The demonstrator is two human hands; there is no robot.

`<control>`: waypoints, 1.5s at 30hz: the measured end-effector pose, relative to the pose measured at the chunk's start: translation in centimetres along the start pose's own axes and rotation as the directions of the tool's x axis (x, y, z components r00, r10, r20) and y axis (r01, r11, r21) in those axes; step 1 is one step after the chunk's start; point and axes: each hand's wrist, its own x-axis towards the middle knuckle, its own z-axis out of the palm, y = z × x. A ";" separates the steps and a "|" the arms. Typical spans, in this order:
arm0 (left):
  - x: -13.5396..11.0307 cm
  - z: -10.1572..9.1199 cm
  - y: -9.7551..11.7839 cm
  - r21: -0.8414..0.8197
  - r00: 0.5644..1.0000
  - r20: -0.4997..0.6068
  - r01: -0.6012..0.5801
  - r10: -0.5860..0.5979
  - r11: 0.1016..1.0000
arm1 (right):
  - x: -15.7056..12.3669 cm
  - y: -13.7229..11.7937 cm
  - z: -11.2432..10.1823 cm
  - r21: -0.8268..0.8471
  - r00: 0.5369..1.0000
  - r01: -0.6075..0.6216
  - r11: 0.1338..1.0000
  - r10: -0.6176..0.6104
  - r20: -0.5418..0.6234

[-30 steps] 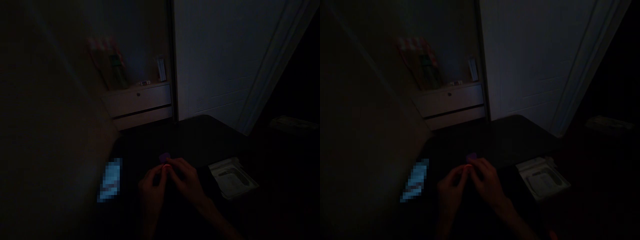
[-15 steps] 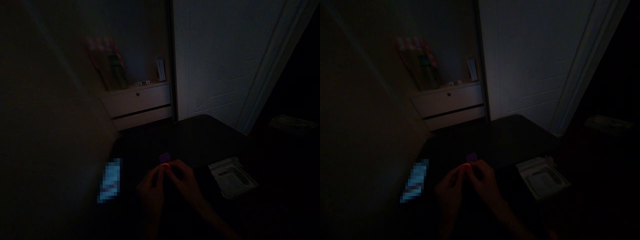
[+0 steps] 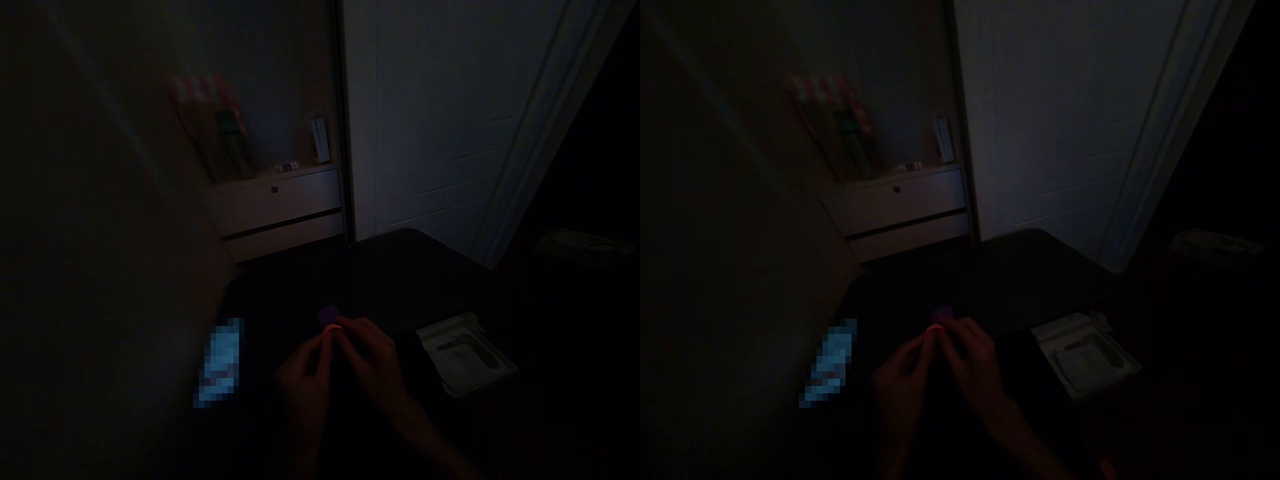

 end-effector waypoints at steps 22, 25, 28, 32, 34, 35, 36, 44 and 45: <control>-0.4 0.3 0.1 0.055 0.998 -0.054 0.025 -0.022 0.998 | 0.1 -0.6 -0.2 -0.065 0.996 0.090 0.994 -0.088 0.033; -0.2 0.1 -0.1 0.021 1.000 -0.022 0.020 -0.019 1.000 | 0.1 -0.6 -0.5 -0.097 0.994 0.101 0.990 -0.098 0.040; 0.1 -0.2 -0.2 -0.003 1.000 -0.006 0.021 -0.021 1.000 | 0.1 -0.5 -0.7 -0.130 0.992 0.114 0.985 -0.107 0.060; 0.4 -0.5 0.1 0.004 1.000 0.012 -0.029 0.029 1.000 | 0.0 -0.3 -0.5 -0.132 0.991 0.122 0.984 -0.114 0.063; 0.4 -0.5 0.4 0.008 0.999 0.010 -0.039 0.039 0.999 | -0.1 -0.4 -0.3 -0.124 0.993 0.114 0.986 -0.109 0.050; 0.3 -0.5 0.5 0.008 0.999 0.005 -0.034 0.034 0.999 | -0.1 -0.5 -0.3 -0.118 0.993 0.113 0.987 -0.108 0.043; 0.3 -0.5 0.5 0.004 1.000 -0.001 -0.025 0.025 1.000 | -0.2 -0.5 -0.3 -0.112 0.993 0.112 0.987 -0.109 0.036; -0.4 -0.1 0.9 -0.142 0.978 -0.074 0.184 -0.195 0.973 | -0.2 -1.0 0.2 -0.039 0.998 0.069 0.997 -0.069 -0.004; -0.5 -0.1 0.9 -0.170 0.969 -0.087 0.212 -0.229 0.962 | -0.2 -1.0 0.2 -0.026 0.998 0.067 0.997 -0.067 -0.007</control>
